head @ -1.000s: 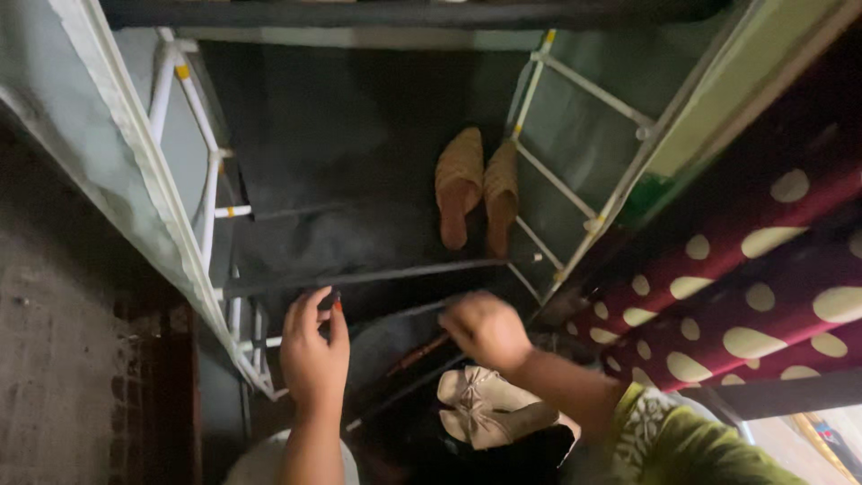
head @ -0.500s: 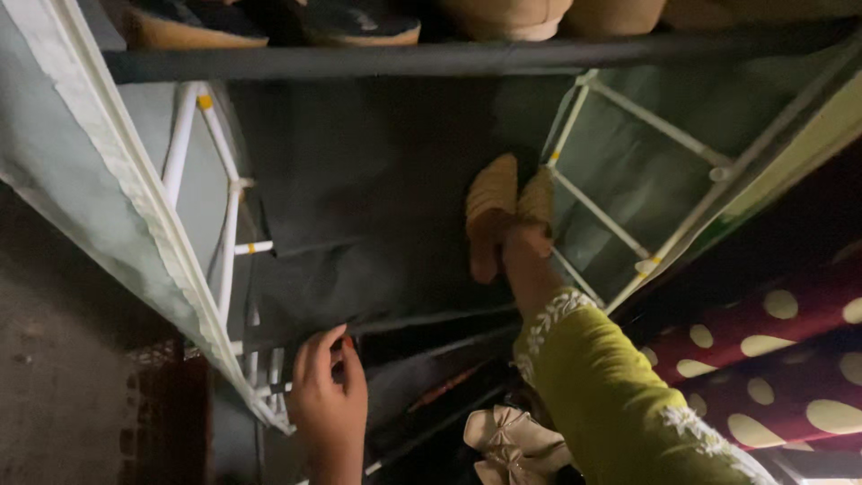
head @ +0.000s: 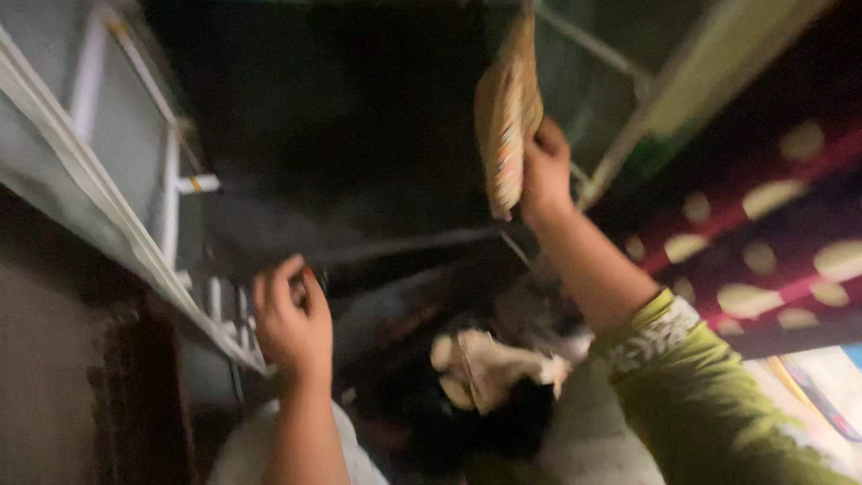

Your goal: The person assembles a multi-tier shoe rack by inserting white plastic connectors into the frame and attaching black fabric shelves. They repeatedly adjust the frame and secure the shelves in place.

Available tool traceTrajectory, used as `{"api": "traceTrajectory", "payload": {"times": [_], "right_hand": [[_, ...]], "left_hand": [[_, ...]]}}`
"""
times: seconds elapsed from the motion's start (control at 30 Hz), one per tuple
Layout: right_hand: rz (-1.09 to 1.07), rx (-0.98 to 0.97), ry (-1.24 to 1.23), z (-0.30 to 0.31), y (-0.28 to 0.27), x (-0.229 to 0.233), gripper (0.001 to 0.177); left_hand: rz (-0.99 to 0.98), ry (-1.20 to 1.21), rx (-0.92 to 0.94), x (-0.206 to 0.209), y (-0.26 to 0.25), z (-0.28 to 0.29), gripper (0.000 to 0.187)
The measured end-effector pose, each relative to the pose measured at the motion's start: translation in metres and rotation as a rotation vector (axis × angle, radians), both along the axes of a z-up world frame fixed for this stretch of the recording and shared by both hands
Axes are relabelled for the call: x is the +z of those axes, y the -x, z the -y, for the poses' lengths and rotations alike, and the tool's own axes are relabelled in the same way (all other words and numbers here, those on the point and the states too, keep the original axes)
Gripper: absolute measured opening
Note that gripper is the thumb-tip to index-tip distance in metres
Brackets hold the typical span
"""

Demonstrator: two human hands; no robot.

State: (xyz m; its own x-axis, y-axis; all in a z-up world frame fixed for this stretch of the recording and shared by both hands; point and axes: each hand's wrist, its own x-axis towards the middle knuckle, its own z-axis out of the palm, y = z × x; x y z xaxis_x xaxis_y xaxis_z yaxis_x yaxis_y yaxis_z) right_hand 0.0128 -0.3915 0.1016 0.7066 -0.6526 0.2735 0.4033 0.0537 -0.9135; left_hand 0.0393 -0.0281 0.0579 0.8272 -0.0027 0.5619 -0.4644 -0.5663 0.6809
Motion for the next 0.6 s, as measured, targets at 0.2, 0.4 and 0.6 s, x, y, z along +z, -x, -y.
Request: {"api": "traceTrajectory", "payload": {"times": [0.2, 0.4, 0.6], "right_hand": [[-0.246, 0.357, 0.334, -0.012, 0.123, -0.017, 0.036], [-0.808, 0.403, 1.080, -0.048, 0.197, -0.203, 0.034], [-0.913, 0.586, 1.305, -0.065, 0.210, -0.315, 0.068]], "left_hand": [[0.089, 0.070, -0.088, -0.012, 0.011, -0.007, 0.018], [0.016, 0.046, -0.103, -0.014, 0.031, -0.013, 0.018], [0.089, -0.130, -0.099, -0.018, 0.059, -0.018, 0.019]]}}
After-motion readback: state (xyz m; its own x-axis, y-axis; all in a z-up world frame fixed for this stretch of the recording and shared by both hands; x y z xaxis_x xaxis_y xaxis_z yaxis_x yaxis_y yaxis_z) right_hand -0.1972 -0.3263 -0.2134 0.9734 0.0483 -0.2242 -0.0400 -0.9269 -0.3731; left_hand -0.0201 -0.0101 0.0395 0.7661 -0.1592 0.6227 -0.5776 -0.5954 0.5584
